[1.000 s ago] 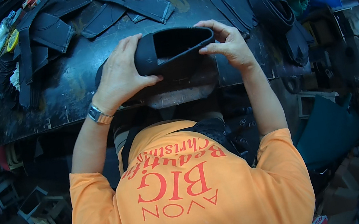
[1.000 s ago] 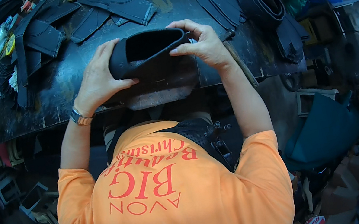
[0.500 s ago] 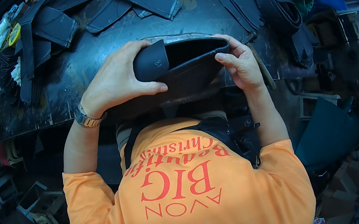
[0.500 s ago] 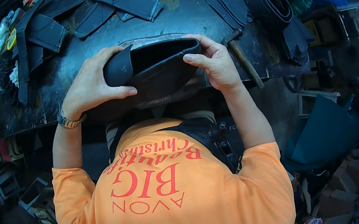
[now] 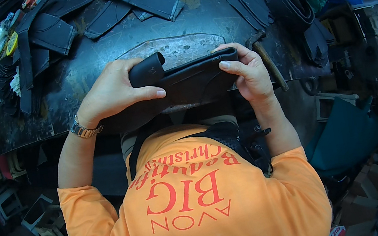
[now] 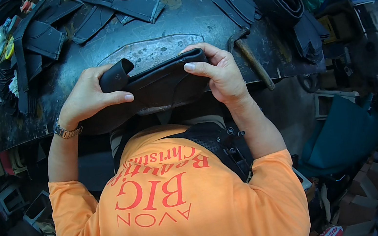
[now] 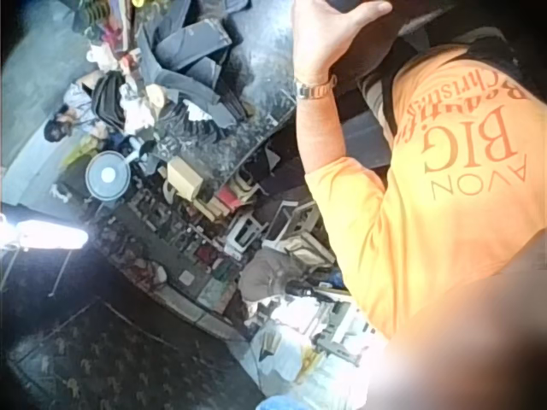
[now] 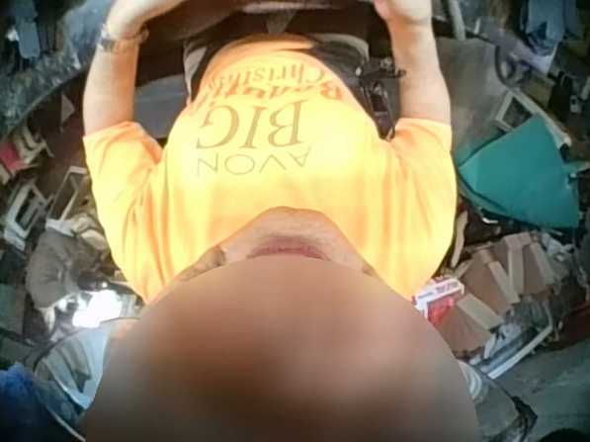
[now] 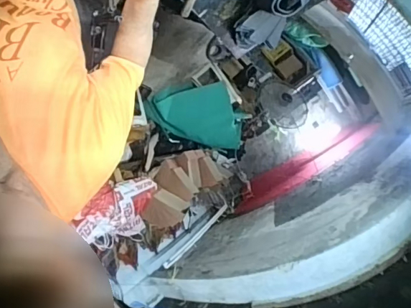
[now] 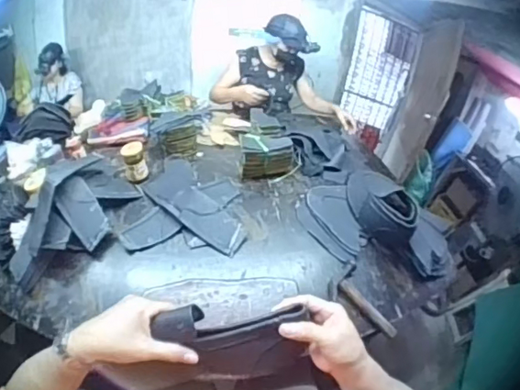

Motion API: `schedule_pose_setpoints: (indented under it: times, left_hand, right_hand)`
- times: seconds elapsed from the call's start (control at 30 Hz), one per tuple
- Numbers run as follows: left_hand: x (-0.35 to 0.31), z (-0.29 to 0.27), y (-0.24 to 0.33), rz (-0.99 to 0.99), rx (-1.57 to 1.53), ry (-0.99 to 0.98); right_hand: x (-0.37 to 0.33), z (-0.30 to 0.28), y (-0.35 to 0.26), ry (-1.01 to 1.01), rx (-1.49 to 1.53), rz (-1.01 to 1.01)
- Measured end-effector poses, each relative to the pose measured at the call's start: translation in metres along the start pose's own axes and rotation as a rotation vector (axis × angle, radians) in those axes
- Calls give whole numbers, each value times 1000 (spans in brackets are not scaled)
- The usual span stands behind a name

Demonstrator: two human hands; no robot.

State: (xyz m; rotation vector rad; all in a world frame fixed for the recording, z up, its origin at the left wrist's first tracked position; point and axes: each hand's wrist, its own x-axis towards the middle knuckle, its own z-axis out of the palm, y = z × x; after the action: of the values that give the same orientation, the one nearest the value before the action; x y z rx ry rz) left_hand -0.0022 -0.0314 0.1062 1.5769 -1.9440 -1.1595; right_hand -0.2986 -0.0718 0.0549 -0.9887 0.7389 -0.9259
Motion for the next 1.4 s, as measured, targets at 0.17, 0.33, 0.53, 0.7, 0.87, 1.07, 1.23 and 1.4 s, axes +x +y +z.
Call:
schedule_pose_setpoints:
  times: [0.17, 0.33, 0.53, 0.7, 0.87, 1.07, 1.23, 1.4]
  left_hand:
    - [2, -4, -1, 27, -88, -61]
    - [3, -3, -4, 18, -59, -59]
    - [4, 0, -7, 26, -37, -21]
    - [5, 1, -6, 8, -3, 3]
    - [6, 3, -6, 27, 18, 22]
    - [5, 1, -5, 19, 35, 23]
    - [1, -1, -8, -25, 22, -16]
    - [0, 2, -9, 1, -35, 27]
  right_hand:
    - [1, -4, -2, -18, 155, 118]
    - [-2, -2, 3, -6, 68, 9]
    - [-3, 1, 7, 4, -26, -71]
    - [-3, 1, 10, 7, -38, -96]
    - [-2, 2, 11, 4, -49, -126]
    - [4, 2, 11, -27, -54, -135]
    - [8, 0, 12, -59, -45, -106]
    - [11, -3, 11, -107, -32, -81]
